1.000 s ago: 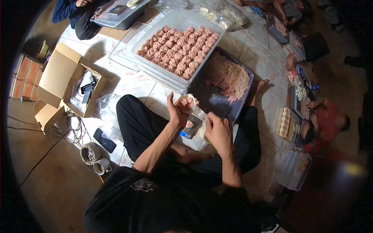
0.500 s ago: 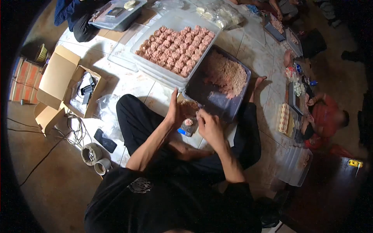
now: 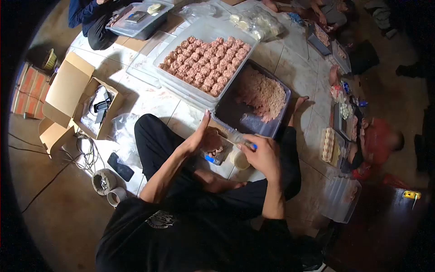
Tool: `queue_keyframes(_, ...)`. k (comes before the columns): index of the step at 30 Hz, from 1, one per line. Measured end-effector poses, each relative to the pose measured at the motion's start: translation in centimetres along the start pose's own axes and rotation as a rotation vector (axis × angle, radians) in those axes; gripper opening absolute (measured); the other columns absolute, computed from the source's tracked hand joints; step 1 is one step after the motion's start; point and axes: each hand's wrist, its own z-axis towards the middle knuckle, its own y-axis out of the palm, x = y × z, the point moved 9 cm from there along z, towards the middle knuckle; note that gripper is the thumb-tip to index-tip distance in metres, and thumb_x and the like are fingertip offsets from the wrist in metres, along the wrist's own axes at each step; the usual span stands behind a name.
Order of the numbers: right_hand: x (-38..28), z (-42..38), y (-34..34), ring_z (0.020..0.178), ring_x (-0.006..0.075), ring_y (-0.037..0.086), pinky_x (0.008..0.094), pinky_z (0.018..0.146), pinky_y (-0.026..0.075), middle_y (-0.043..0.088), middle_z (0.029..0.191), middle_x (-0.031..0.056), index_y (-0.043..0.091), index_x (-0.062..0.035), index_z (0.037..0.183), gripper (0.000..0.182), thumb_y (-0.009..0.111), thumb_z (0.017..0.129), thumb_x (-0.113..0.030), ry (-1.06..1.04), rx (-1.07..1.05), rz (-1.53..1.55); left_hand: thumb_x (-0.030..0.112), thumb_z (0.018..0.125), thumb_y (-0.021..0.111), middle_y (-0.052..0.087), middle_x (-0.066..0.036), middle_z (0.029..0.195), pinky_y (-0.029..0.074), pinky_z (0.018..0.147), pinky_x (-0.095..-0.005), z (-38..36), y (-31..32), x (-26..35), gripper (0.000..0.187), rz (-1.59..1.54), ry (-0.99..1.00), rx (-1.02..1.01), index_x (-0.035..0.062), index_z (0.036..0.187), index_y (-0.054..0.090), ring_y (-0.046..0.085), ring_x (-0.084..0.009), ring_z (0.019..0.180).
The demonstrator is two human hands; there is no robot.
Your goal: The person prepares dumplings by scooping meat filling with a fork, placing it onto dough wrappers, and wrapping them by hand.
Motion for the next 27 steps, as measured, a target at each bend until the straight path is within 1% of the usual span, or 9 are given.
queue_keyframes(5, 4.2, 0.1, 5.3, 0.073, 0.0390, 0.070, 0.0427, 0.063, 0.052, 0.069, 0.079, 0.0247, 0.069, 0.0031, 0.092, 0.029, 0.074, 0.091, -0.026, 0.257, -0.078, 0.175, 0.096, 0.084, 0.014, 0.064, -0.025, 0.129, 0.053, 0.089, -0.0388, -2.0, 5.2, 3.1, 0.117, 0.141, 0.236, -0.042, 0.0132, 0.164, 0.027, 0.065, -0.0255, 0.105)
queue_keyframes(7, 3.0, 0.1, 3.0, 0.067, 0.0250, 0.067, 0.0401, 0.062, 0.049, 0.065, 0.073, 0.0227, 0.068, 0.0043, 0.090, 0.032, 0.072, 0.095, -0.027, 0.191, 0.043, 0.340, 0.095, 0.085, 0.011, 0.064, -0.027, 0.131, 0.054, 0.091, -0.0385, -3.5, 6.2, 5.2, 0.116, 0.115, 0.344, -0.080, 0.0105, 0.164, 0.027, 0.066, -0.0252, 0.107)
queue_keyframes(10, 1.0, -0.6, 0.3, 0.070, 0.0127, 0.059, 0.0350, 0.066, 0.049, 0.067, 0.071, 0.0102, 0.070, 0.0033, 0.095, 0.028, 0.068, 0.100, -0.024, 0.190, 0.127, 0.558, 0.061, 0.092, 0.061, 0.067, -0.016, 0.128, 0.053, 0.095, -0.0300, -2.1, 2.5, 4.8, 0.080, 0.230, 0.551, -0.143, 0.0021, 0.144, 0.049, 0.066, -0.0156, 0.108)
queue_keyframes(12, 1.8, -0.3, 1.6, 0.073, 0.0132, 0.060, 0.0351, 0.067, 0.050, 0.069, 0.075, 0.0085, 0.071, 0.0025, 0.099, 0.030, 0.069, 0.101, -0.027, 0.174, 0.093, 0.475, -0.005, 0.078, 0.079, 0.069, -0.005, 0.106, 0.051, 0.092, -0.0284, -2.8, 3.7, 4.4, 0.050, 0.455, 0.831, 0.144, 0.0006, 0.123, 0.060, 0.063, -0.0103, 0.100)
queue_keyframes(15, 1.3, -2.3, -1.3, 0.083, 0.0189, 0.067, 0.0357, 0.073, 0.052, 0.073, 0.093, 0.0159, 0.069, 0.0020, 0.106, 0.031, 0.062, 0.105, -0.028, 0.189, 0.520, 0.366, 0.004, 0.079, 0.081, 0.066, -0.002, 0.096, 0.052, 0.081, -0.0299, -2.8, 3.9, 6.5, 0.038, 0.204, 0.977, 0.166, 0.0005, 0.113, 0.065, 0.064, -0.0104, 0.090)
queue_keyframes(18, 4.4, -5.0, 1.4, 0.089, 0.0186, 0.068, 0.0342, 0.079, 0.054, 0.074, 0.098, 0.0139, 0.068, 0.0013, 0.110, 0.022, 0.057, 0.107, -0.018, 0.044, 0.618, 0.311, 0.005, 0.079, 0.083, 0.071, -0.005, 0.100, 0.055, 0.079, -0.0315, -3.9, 4.2, 8.9, 0.038, 0.770, 0.964, 0.318, 0.0001, 0.113, 0.066, 0.067, -0.0136, 0.086)
queue_keyframes(22, 7.9, -5.8, 6.8, 0.082, 0.0123, 0.064, 0.0290, 0.074, 0.051, 0.070, 0.089, 0.0092, 0.069, 0.0046, 0.098, 0.011, 0.065, 0.097, -0.006, 0.152, 0.363, 0.713, 0.015, 0.074, 0.083, 0.060, -0.010, 0.086, 0.052, 0.071, -0.0368, -5.7, 8.6, 10.7, 0.031, 0.885, 0.955, 0.221, 0.0033, 0.098, 0.067, 0.067, -0.0306, 0.078)
queue_keyframes(25, 4.8, -4.5, 4.9, 0.075, 0.0137, 0.066, 0.0314, 0.069, 0.051, 0.071, 0.078, 0.0147, 0.070, 0.0069, 0.090, 0.012, 0.067, 0.093, -0.004, -0.163, 0.329, 0.285, 0.016, 0.076, 0.086, 0.067, -0.011, 0.092, 0.052, 0.073, -0.0331, -4.2, 8.4, 8.3, 0.031, 1.148, 1.064, 0.305, 0.0031, 0.097, 0.067, 0.068, -0.0196, 0.079)
queue_keyframes(27, 2.2, -3.4, 1.2, 0.076, 0.0150, 0.069, 0.0324, 0.069, 0.052, 0.072, 0.080, 0.0149, 0.070, 0.0071, 0.091, 0.012, 0.065, 0.094, -0.003, 0.022, 0.293, 0.321, 0.015, 0.075, 0.089, 0.067, -0.007, 0.092, 0.051, 0.073, -0.0308, -4.6, 6.9, 9.1, 0.037, 0.849, 0.996, 0.324, 0.0020, 0.100, 0.066, 0.064, -0.0149, 0.080)
